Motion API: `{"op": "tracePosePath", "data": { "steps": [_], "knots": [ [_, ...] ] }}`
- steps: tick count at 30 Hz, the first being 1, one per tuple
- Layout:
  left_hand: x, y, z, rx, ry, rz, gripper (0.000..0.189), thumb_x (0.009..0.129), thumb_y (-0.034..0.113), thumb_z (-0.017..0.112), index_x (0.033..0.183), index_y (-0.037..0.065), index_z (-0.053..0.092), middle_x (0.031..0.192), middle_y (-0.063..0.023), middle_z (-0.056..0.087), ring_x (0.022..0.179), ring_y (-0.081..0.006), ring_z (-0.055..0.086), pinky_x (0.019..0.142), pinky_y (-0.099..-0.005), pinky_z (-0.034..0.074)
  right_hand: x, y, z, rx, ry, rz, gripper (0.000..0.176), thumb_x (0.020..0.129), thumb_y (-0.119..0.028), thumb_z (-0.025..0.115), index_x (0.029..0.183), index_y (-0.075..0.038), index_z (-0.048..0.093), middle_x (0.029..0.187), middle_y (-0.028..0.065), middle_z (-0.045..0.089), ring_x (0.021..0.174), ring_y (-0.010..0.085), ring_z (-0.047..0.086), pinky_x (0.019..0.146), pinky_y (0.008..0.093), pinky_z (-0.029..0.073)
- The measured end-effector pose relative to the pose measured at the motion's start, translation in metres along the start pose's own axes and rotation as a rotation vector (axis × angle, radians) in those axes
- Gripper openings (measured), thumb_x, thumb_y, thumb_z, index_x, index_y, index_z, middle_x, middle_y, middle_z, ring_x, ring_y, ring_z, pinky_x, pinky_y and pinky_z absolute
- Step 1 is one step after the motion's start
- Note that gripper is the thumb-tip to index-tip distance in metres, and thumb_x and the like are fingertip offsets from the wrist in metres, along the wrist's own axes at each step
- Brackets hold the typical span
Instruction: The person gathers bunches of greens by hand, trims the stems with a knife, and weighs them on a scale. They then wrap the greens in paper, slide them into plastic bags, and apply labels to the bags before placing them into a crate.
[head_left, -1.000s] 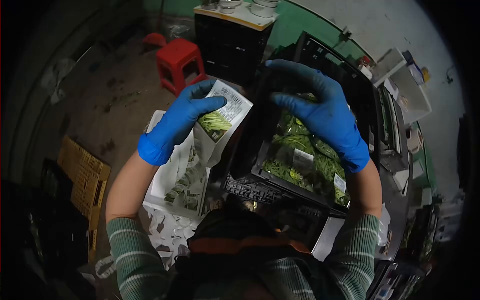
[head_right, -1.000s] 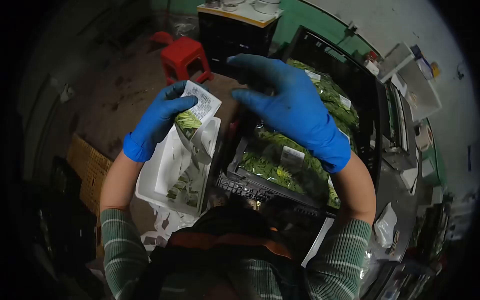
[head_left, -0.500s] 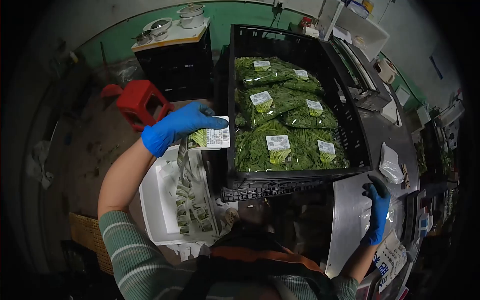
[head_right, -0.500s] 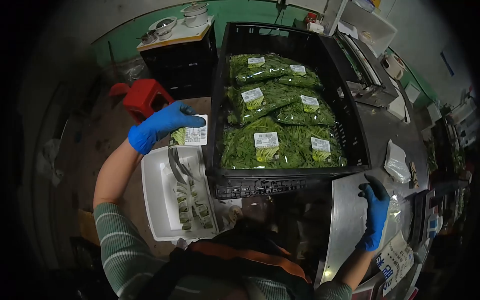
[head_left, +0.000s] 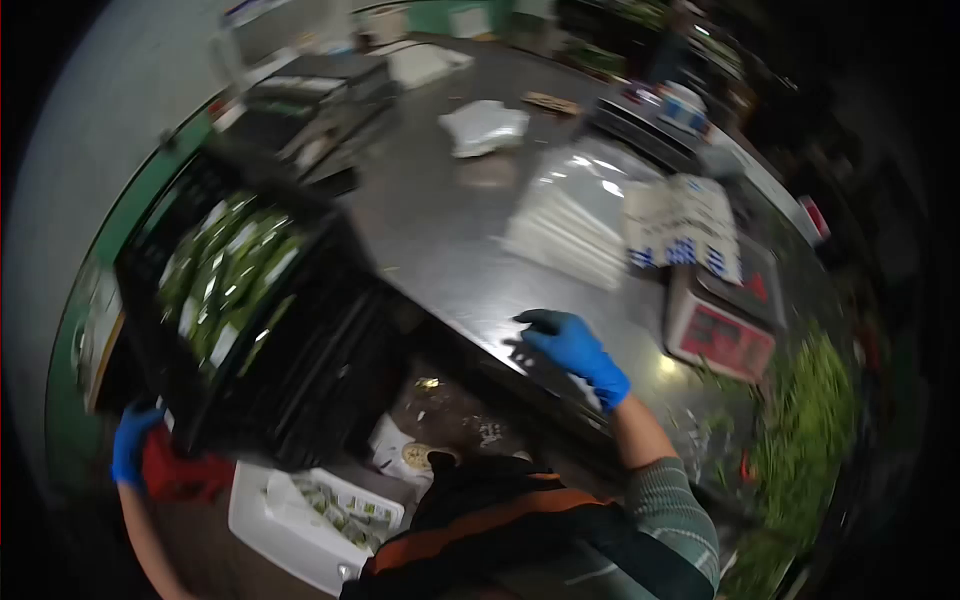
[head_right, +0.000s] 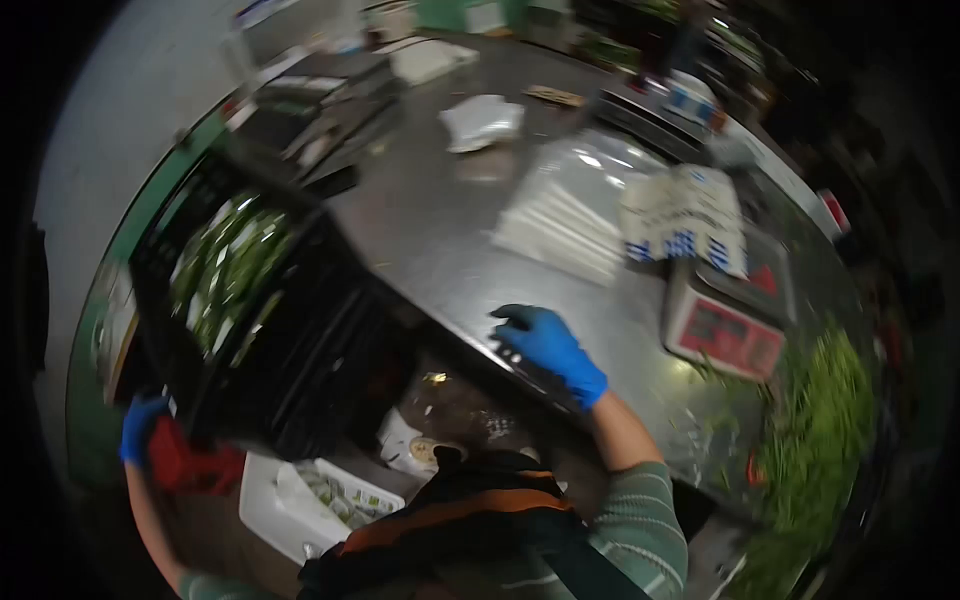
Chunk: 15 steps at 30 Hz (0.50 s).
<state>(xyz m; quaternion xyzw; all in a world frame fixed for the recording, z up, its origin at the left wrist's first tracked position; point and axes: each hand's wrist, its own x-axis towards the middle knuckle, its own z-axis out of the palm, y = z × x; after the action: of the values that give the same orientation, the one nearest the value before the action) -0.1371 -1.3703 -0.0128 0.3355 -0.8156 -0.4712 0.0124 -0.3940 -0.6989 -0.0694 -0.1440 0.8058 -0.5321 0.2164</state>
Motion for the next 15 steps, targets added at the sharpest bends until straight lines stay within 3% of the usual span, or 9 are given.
{"op": "tracePosePath", "data": {
  "steps": [3,6,8,10,11,12,13,14,15],
  "knots": [
    [0.002,0.056,0.024,0.439,0.358,0.118,0.056,0.07,0.006,0.062,0.12,-0.002,0.038,0.104,-0.0126,0.053,0.09,-0.0203,0.052,0.079,-0.0282,0.042,-0.057,0.066,-0.019,-0.112,0.155,0.073,0.028,0.076,-0.018,0.055,0.101,-0.004,0.057,0.078,0.0121,0.062,0.066,0.0135,0.058,0.063,0.0266,0.046],
    [-0.007,0.147,0.114,0.673,0.599,0.384,0.056,0.07,0.005,0.061,0.12,-0.002,0.037,0.108,-0.0138,0.051,0.094,-0.0211,0.051,0.081,-0.0289,0.041,-0.103,0.121,-0.036,-0.153,0.221,0.049,0.03,0.077,-0.025,0.055,0.1,-0.005,0.057,0.093,0.0134,0.059,0.084,0.0243,0.057,0.074,0.0321,0.044],
    [0.007,0.205,0.186,0.617,0.44,0.581,0.057,0.07,0.005,0.061,0.121,-0.002,0.036,0.111,-0.0146,0.049,0.098,-0.0217,0.049,0.082,-0.0294,0.041,-0.127,0.131,-0.046,-0.193,0.286,0.09,0.03,0.077,-0.026,0.055,0.1,-0.008,0.057,0.093,0.012,0.06,0.084,0.0243,0.057,0.074,0.0321,0.044],
    [0.021,0.264,0.283,0.477,0.051,0.718,0.057,0.07,0.004,0.061,0.121,-0.002,0.036,0.114,-0.0154,0.048,0.101,-0.0223,0.048,0.083,-0.0299,0.04,-0.145,0.138,-0.06,-0.234,0.364,0.096,0.03,0.077,-0.028,0.055,0.1,-0.01,0.057,0.093,0.0112,0.059,0.085,0.024,0.057,0.074,0.0318,0.044],
    [0.059,0.268,0.319,0.34,-0.211,0.898,0.059,0.071,0.002,0.059,0.124,-0.002,0.033,0.123,-0.0163,0.039,0.113,-0.0223,0.039,0.089,-0.0307,0.035,-0.153,0.138,-0.066,-0.204,0.435,0.123,0.03,0.077,-0.028,0.054,0.101,-0.01,0.057,0.09,0.0112,0.06,0.082,0.0249,0.057,0.073,0.0329,0.044],
    [0.005,0.322,0.381,0.673,-0.101,1.076,0.056,0.07,0.006,0.061,0.121,-0.001,0.037,0.122,-0.0166,0.042,0.112,-0.0265,0.041,0.093,-0.0323,0.032,-0.159,0.134,-0.071,-0.172,0.491,0.144,0.03,0.077,-0.028,0.052,0.101,-0.01,0.056,0.088,0.0113,0.06,0.08,0.0257,0.057,0.072,0.034,0.044],
    [0.024,0.333,0.433,0.349,-0.39,1.034,0.056,0.071,0.01,0.062,0.12,0.0,0.038,0.121,-0.017,0.042,0.112,-0.0272,0.041,0.093,-0.0325,0.032,-0.17,0.129,-0.078,-0.176,0.514,0.17,0.029,0.078,-0.027,0.052,0.102,-0.011,0.055,0.087,0.0104,0.06,0.078,0.0254,0.057,0.071,0.0336,0.045],
    [-0.022,0.373,0.478,0.64,-0.279,1.244,0.056,0.071,0.015,0.063,0.12,0.0,0.039,0.121,-0.0175,0.042,0.113,-0.0276,0.04,0.093,-0.033,0.032,-0.178,0.129,-0.08,-0.156,0.548,0.191,0.029,0.078,-0.027,0.052,0.102,-0.012,0.055,0.086,0.0105,0.06,0.078,0.0256,0.058,0.071,0.0336,0.045],
    [-0.029,0.394,0.522,0.626,-0.387,1.216,0.057,0.073,0.02,0.062,0.12,0.001,0.039,0.122,-0.0176,0.04,0.115,-0.0282,0.037,0.093,-0.0333,0.031,-0.187,0.132,-0.082,-0.134,0.599,0.219,0.029,0.078,-0.027,0.051,0.102,-0.012,0.055,0.086,0.0106,0.06,0.077,0.0259,0.058,0.071,0.0337,0.045]
  ]
}}
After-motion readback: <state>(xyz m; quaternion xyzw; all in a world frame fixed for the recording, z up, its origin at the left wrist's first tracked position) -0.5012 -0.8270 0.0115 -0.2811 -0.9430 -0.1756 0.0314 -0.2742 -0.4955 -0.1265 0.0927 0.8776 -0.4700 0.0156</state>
